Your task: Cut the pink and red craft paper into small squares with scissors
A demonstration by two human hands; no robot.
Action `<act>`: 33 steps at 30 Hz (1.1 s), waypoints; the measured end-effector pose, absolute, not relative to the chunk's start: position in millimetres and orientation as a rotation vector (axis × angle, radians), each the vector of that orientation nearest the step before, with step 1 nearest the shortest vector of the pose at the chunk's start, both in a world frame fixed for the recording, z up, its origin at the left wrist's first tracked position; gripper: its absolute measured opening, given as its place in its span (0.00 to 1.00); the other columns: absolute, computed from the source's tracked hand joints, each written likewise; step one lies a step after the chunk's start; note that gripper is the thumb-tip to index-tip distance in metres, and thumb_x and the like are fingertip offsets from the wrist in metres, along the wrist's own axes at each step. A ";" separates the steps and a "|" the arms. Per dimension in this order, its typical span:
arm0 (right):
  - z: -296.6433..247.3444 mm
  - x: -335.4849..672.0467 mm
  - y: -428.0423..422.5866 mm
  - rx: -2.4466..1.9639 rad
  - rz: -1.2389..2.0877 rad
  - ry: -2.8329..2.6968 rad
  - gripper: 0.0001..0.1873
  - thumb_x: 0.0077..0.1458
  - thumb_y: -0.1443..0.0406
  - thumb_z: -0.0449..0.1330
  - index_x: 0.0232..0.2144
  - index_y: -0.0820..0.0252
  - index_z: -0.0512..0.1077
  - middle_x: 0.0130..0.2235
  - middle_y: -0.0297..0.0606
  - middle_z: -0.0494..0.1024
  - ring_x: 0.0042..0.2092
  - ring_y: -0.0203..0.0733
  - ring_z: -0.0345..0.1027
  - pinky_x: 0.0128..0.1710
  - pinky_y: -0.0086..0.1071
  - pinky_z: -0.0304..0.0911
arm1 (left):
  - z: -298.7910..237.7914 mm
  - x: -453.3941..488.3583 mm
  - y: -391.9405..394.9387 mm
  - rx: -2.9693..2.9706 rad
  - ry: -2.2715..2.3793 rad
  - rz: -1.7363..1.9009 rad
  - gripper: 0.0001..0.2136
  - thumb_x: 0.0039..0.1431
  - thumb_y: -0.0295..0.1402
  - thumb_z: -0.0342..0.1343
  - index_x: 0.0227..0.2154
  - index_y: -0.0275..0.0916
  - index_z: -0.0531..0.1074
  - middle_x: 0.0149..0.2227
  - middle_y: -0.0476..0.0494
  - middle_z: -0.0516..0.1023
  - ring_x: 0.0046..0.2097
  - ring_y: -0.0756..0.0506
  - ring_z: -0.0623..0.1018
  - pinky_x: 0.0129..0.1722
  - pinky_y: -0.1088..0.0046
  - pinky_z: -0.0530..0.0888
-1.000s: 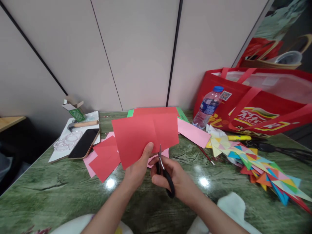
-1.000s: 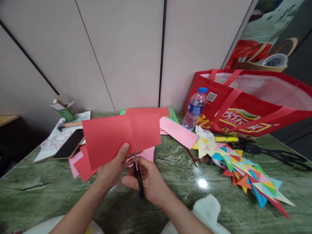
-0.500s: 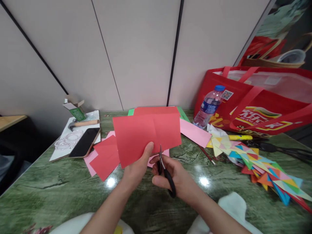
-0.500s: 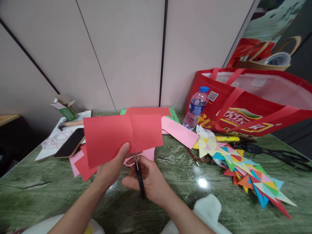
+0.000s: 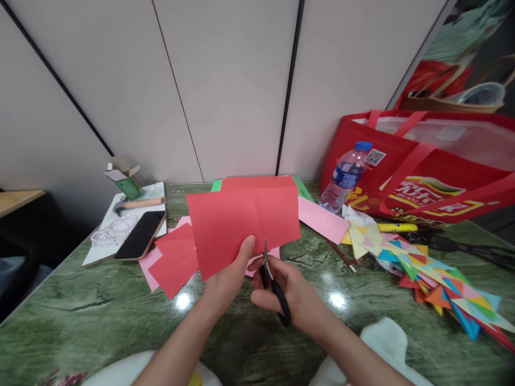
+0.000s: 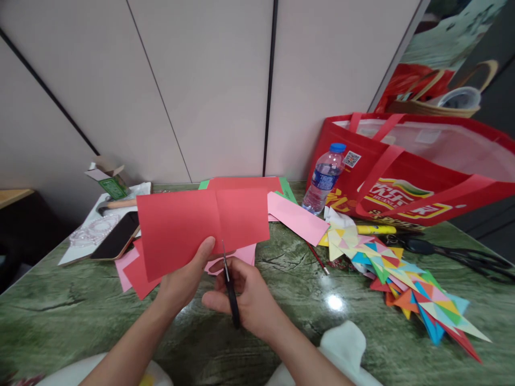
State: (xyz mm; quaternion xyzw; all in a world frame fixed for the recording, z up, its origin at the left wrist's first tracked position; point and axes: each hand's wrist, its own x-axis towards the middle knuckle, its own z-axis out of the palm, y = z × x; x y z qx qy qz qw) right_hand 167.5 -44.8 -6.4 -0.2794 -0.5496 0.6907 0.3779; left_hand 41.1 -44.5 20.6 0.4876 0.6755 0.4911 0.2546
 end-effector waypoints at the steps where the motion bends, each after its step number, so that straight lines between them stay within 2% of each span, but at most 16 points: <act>1: -6.4 167.5 -44.8 -0.722 1.762 -1.407 0.21 0.38 0.62 0.68 0.34 0.61 0.65 0.26 0.28 0.63 0.27 0.31 0.54 0.27 0.26 0.51 | 20.7 41.3 -44.5 1.327 1.848 1.330 0.15 0.51 0.46 0.51 0.36 0.42 0.72 0.40 0.45 0.76 0.43 0.44 0.74 0.43 0.67 0.70; 18: -2.5 166.3 -47.0 -0.792 1.706 -1.438 0.20 0.39 0.56 0.66 0.33 0.61 0.67 0.23 0.28 0.59 0.26 0.32 0.50 0.25 0.27 0.48 | 20.9 41.3 -46.9 1.352 1.868 1.314 0.18 0.51 0.47 0.50 0.40 0.42 0.69 0.46 0.43 0.73 0.48 0.43 0.71 0.48 0.66 0.67; 27: -6.8 165.7 -46.7 -0.822 1.664 -1.461 0.18 0.42 0.56 0.64 0.31 0.61 0.66 0.22 0.28 0.59 0.24 0.31 0.49 0.23 0.26 0.48 | 19.8 40.8 -46.2 1.390 1.880 1.343 0.17 0.51 0.46 0.50 0.39 0.43 0.70 0.46 0.45 0.73 0.49 0.43 0.71 0.50 0.65 0.65; 33: -8.0 164.9 -46.6 -0.830 1.673 -1.421 0.19 0.38 0.56 0.66 0.30 0.61 0.67 0.21 0.27 0.59 0.24 0.31 0.49 0.23 0.26 0.48 | 19.1 40.4 -46.8 1.390 1.868 1.347 0.17 0.51 0.47 0.49 0.39 0.43 0.70 0.46 0.44 0.73 0.49 0.43 0.70 0.50 0.66 0.65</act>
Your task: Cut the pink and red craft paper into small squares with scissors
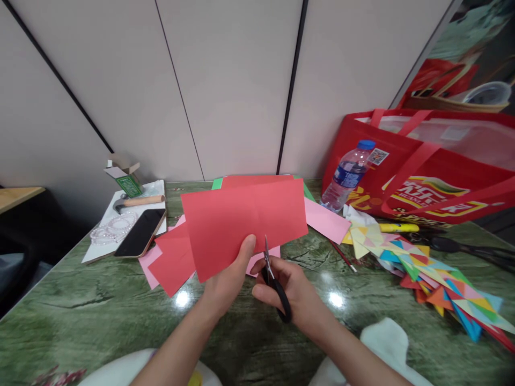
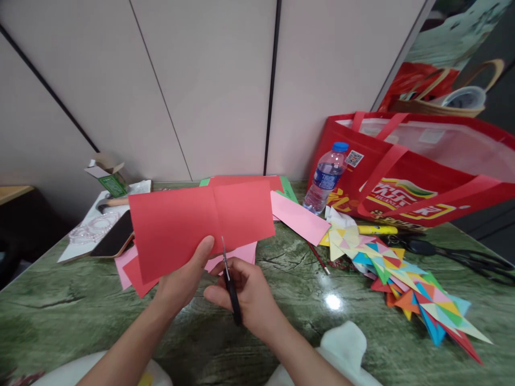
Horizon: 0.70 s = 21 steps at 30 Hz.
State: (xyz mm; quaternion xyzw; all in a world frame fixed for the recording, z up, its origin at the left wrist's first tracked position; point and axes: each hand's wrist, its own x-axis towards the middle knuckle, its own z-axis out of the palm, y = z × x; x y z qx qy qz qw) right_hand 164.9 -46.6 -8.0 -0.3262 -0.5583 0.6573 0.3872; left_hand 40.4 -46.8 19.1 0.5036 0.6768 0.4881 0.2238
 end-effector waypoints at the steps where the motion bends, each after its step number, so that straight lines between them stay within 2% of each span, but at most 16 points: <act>1: -8.2 164.7 -46.8 -0.834 1.678 -1.412 0.19 0.37 0.56 0.66 0.29 0.61 0.67 0.21 0.27 0.59 0.24 0.31 0.49 0.22 0.26 0.48 | 19.2 40.1 -46.8 1.388 1.869 1.347 0.18 0.51 0.47 0.49 0.39 0.42 0.70 0.45 0.43 0.73 0.48 0.43 0.71 0.50 0.65 0.65; 9: -11.5 162.9 -46.5 -0.861 1.683 -1.406 0.18 0.39 0.55 0.65 0.28 0.61 0.67 0.20 0.26 0.60 0.22 0.30 0.50 0.21 0.26 0.48 | 20.0 38.7 -47.7 1.351 1.879 1.349 0.18 0.50 0.48 0.50 0.39 0.41 0.69 0.45 0.41 0.72 0.47 0.43 0.71 0.51 0.64 0.64; 15: -13.8 162.3 -46.8 -0.905 1.705 -1.386 0.20 0.36 0.55 0.66 0.28 0.61 0.66 0.18 0.25 0.60 0.20 0.30 0.51 0.19 0.26 0.49 | 20.2 38.6 -47.0 1.360 1.880 1.356 0.18 0.50 0.48 0.50 0.39 0.42 0.69 0.45 0.42 0.73 0.47 0.43 0.71 0.50 0.65 0.65; 21: -9.6 163.3 -46.4 -0.889 1.686 -1.359 0.23 0.35 0.58 0.68 0.33 0.60 0.64 0.23 0.28 0.64 0.25 0.32 0.55 0.23 0.26 0.53 | 22.8 42.9 -48.9 1.420 1.842 1.306 0.15 0.51 0.46 0.50 0.35 0.41 0.71 0.43 0.43 0.74 0.47 0.44 0.72 0.50 0.66 0.66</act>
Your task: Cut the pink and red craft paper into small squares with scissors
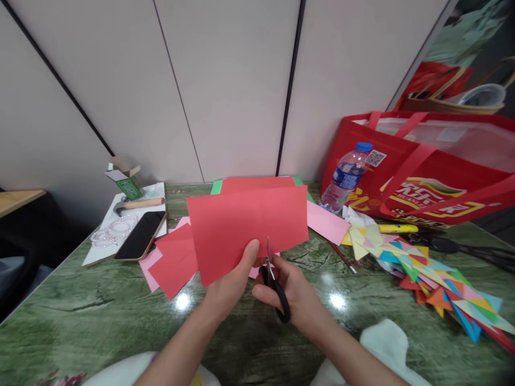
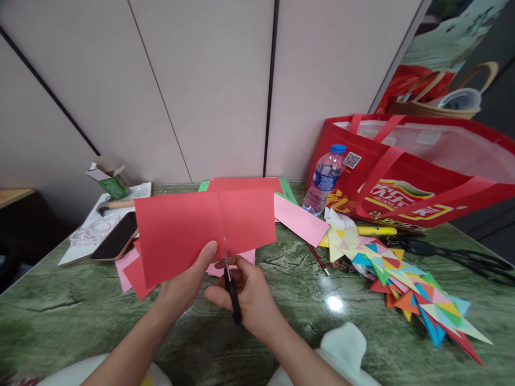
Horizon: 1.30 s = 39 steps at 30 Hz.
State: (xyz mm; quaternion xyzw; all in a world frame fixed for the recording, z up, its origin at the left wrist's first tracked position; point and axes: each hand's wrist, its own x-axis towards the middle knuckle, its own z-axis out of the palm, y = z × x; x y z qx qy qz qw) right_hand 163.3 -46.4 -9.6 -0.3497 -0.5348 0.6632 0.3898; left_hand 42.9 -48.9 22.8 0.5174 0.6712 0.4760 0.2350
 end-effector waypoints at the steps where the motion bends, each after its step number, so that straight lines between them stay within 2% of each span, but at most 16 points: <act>1: -9.3 163.3 -46.2 -0.881 1.683 -1.354 0.24 0.35 0.58 0.68 0.34 0.60 0.64 0.25 0.29 0.65 0.26 0.32 0.56 0.24 0.26 0.54 | 23.2 43.8 -49.4 1.426 1.832 1.301 0.15 0.51 0.45 0.50 0.35 0.41 0.71 0.42 0.43 0.74 0.46 0.44 0.72 0.49 0.66 0.66; 6: -10.6 163.0 -45.8 -0.858 1.653 -1.360 0.23 0.36 0.58 0.67 0.33 0.59 0.63 0.26 0.31 0.65 0.27 0.34 0.58 0.26 0.27 0.57 | 23.1 45.1 -50.1 1.436 1.805 1.323 0.14 0.51 0.43 0.51 0.37 0.41 0.71 0.41 0.44 0.75 0.45 0.46 0.73 0.49 0.68 0.66; 23: -12.3 162.5 -45.7 -0.883 1.657 -1.320 0.21 0.36 0.60 0.67 0.33 0.60 0.64 0.23 0.27 0.62 0.23 0.30 0.53 0.21 0.25 0.50 | 25.9 44.7 -50.2 1.455 1.824 1.280 0.13 0.51 0.44 0.50 0.32 0.41 0.72 0.36 0.45 0.76 0.45 0.44 0.73 0.48 0.66 0.67; 29: -10.0 162.2 -46.9 -0.921 1.665 -1.302 0.20 0.34 0.60 0.67 0.29 0.61 0.64 0.19 0.25 0.61 0.21 0.29 0.51 0.20 0.24 0.49 | 22.0 43.3 -50.1 1.474 1.805 1.313 0.13 0.52 0.44 0.50 0.35 0.41 0.70 0.41 0.46 0.75 0.45 0.46 0.73 0.48 0.71 0.66; 35: -10.0 160.6 -48.0 -0.981 1.676 -1.302 0.18 0.36 0.59 0.65 0.27 0.61 0.63 0.16 0.24 0.63 0.18 0.29 0.54 0.18 0.24 0.52 | 22.9 43.0 -50.3 1.457 1.787 1.291 0.12 0.52 0.44 0.50 0.31 0.42 0.70 0.35 0.47 0.76 0.40 0.46 0.75 0.45 0.69 0.68; 39: -11.9 160.2 -46.5 -0.947 1.679 -1.304 0.17 0.38 0.60 0.65 0.27 0.61 0.62 0.15 0.24 0.64 0.17 0.29 0.55 0.18 0.24 0.52 | 23.0 42.7 -50.7 1.448 1.787 1.279 0.13 0.52 0.45 0.50 0.29 0.42 0.70 0.34 0.47 0.77 0.40 0.45 0.75 0.46 0.69 0.68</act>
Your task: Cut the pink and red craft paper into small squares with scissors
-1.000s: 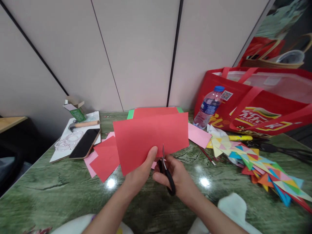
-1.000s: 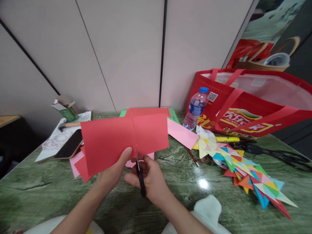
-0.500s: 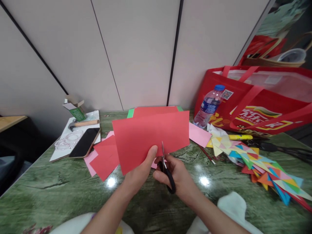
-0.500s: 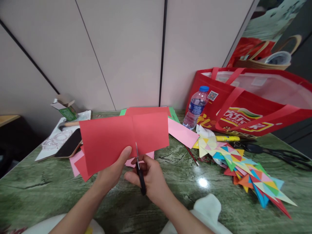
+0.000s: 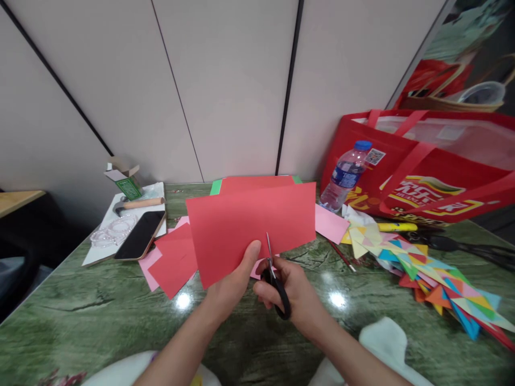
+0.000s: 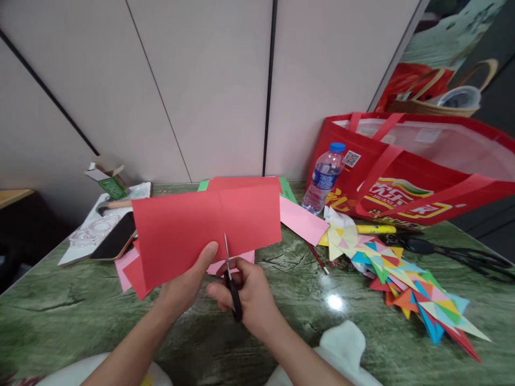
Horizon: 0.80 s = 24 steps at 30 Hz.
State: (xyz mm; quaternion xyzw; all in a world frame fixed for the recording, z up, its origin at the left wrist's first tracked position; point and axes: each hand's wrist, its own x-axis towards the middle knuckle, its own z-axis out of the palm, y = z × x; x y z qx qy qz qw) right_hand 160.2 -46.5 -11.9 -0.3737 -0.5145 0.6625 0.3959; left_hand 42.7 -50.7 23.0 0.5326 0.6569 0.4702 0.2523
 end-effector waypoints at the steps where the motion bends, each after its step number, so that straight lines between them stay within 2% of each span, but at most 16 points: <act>1: -12.3 160.4 -45.9 -0.932 1.680 -1.296 0.17 0.38 0.61 0.65 0.28 0.61 0.62 0.15 0.24 0.64 0.17 0.29 0.56 0.18 0.24 0.52 | 22.9 43.0 -51.0 1.439 1.785 1.271 0.13 0.52 0.45 0.50 0.30 0.42 0.71 0.34 0.46 0.77 0.40 0.45 0.75 0.45 0.68 0.68; 8: -11.2 163.8 -43.8 -0.884 1.622 -1.268 0.17 0.36 0.64 0.66 0.30 0.63 0.65 0.23 0.29 0.66 0.24 0.31 0.58 0.23 0.24 0.55 | 23.2 48.8 -54.1 1.383 1.641 1.270 0.12 0.51 0.42 0.52 0.34 0.42 0.72 0.38 0.46 0.77 0.38 0.45 0.76 0.40 0.69 0.71; 11: -10.0 163.9 -44.8 -0.893 1.628 -1.267 0.18 0.36 0.64 0.66 0.31 0.64 0.66 0.24 0.30 0.66 0.25 0.32 0.58 0.23 0.25 0.55 | 23.5 49.0 -53.3 1.381 1.624 1.299 0.12 0.51 0.42 0.52 0.34 0.41 0.72 0.38 0.45 0.76 0.40 0.45 0.75 0.42 0.69 0.71; 17: -7.9 163.7 -46.3 -0.979 1.592 -1.294 0.15 0.36 0.64 0.66 0.26 0.63 0.65 0.19 0.27 0.64 0.21 0.30 0.56 0.20 0.23 0.53 | 21.5 47.4 -52.6 1.403 1.665 1.299 0.14 0.50 0.43 0.52 0.36 0.41 0.71 0.41 0.43 0.75 0.45 0.44 0.73 0.48 0.68 0.67; 24: -3.6 163.6 -47.6 -1.018 1.591 -1.276 0.16 0.35 0.64 0.66 0.26 0.62 0.64 0.16 0.25 0.63 0.18 0.29 0.55 0.18 0.23 0.53 | 20.6 47.1 -54.2 1.382 1.703 1.279 0.13 0.50 0.44 0.52 0.34 0.42 0.71 0.38 0.45 0.76 0.43 0.44 0.74 0.47 0.67 0.68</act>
